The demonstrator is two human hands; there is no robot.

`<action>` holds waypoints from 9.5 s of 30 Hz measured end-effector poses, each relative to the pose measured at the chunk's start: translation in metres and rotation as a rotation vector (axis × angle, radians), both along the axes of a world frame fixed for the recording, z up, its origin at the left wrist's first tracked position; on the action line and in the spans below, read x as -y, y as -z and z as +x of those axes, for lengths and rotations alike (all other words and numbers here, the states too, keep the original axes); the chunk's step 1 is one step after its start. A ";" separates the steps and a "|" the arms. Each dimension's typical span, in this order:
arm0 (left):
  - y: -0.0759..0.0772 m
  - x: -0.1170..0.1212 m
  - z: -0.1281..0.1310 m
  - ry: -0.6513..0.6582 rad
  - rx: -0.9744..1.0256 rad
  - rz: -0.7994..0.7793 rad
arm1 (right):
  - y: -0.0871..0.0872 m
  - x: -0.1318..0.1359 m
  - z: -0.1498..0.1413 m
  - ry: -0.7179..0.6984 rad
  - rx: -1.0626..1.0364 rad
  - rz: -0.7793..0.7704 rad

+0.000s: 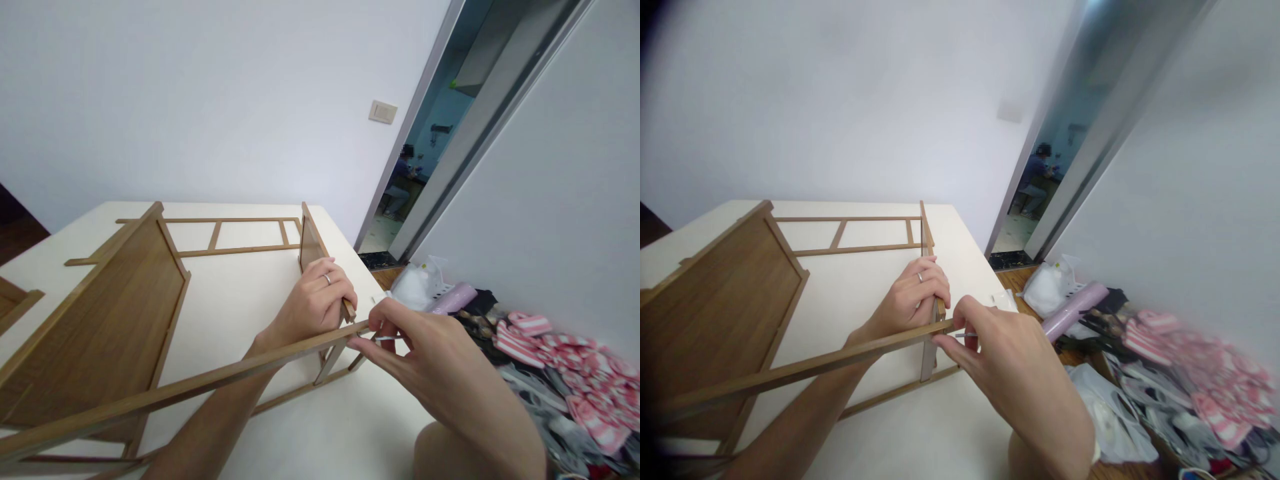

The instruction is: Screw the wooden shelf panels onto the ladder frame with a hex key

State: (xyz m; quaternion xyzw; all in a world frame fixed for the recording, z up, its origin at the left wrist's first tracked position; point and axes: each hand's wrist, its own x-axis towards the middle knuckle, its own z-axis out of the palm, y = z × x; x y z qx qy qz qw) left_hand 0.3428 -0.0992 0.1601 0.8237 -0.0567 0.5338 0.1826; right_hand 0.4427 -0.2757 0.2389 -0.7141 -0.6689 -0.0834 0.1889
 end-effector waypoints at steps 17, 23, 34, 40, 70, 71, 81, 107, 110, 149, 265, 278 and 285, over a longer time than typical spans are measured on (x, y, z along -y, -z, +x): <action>0.000 0.000 0.000 -0.020 0.031 -0.006 | 0.002 -0.004 0.010 0.011 -0.076 -0.082; -0.001 0.000 -0.001 -0.018 0.007 0.001 | -0.001 -0.006 0.010 0.025 -0.137 -0.114; -0.002 -0.001 -0.003 0.006 -0.013 0.008 | -0.011 0.000 0.013 -0.044 -0.179 -0.087; -0.002 -0.001 -0.004 0.029 -0.003 -0.001 | -0.008 0.002 0.013 -0.050 -0.176 -0.084; -0.011 -0.012 -0.030 0.208 -0.208 -0.142 | -0.009 0.008 0.009 -0.051 -0.317 -0.221; -0.010 -0.012 -0.030 0.208 -0.205 -0.144 | -0.009 0.008 0.010 -0.055 -0.318 -0.224; -0.010 -0.014 -0.032 0.222 -0.227 -0.158 | -0.007 0.005 0.004 -0.088 -0.317 -0.189; 0.018 0.013 -0.040 0.145 -0.175 -0.229 | -0.011 0.009 0.001 -0.116 -0.260 -0.193; 0.017 0.014 -0.038 0.123 -0.159 -0.212 | -0.012 0.011 0.001 -0.116 -0.259 -0.202; 0.022 0.026 -0.032 0.030 -0.037 -0.240 | 0.084 0.066 -0.015 0.066 -1.148 0.133; 0.025 0.021 -0.031 0.020 -0.007 -0.172 | 0.117 -0.017 -0.038 -0.199 -0.903 0.846; 0.027 0.021 -0.031 0.031 -0.007 -0.207 | 0.112 -0.016 -0.029 -0.305 -1.020 0.800; 0.027 0.022 -0.031 0.031 0.000 -0.209 | 0.114 -0.020 -0.025 -0.322 -1.069 0.793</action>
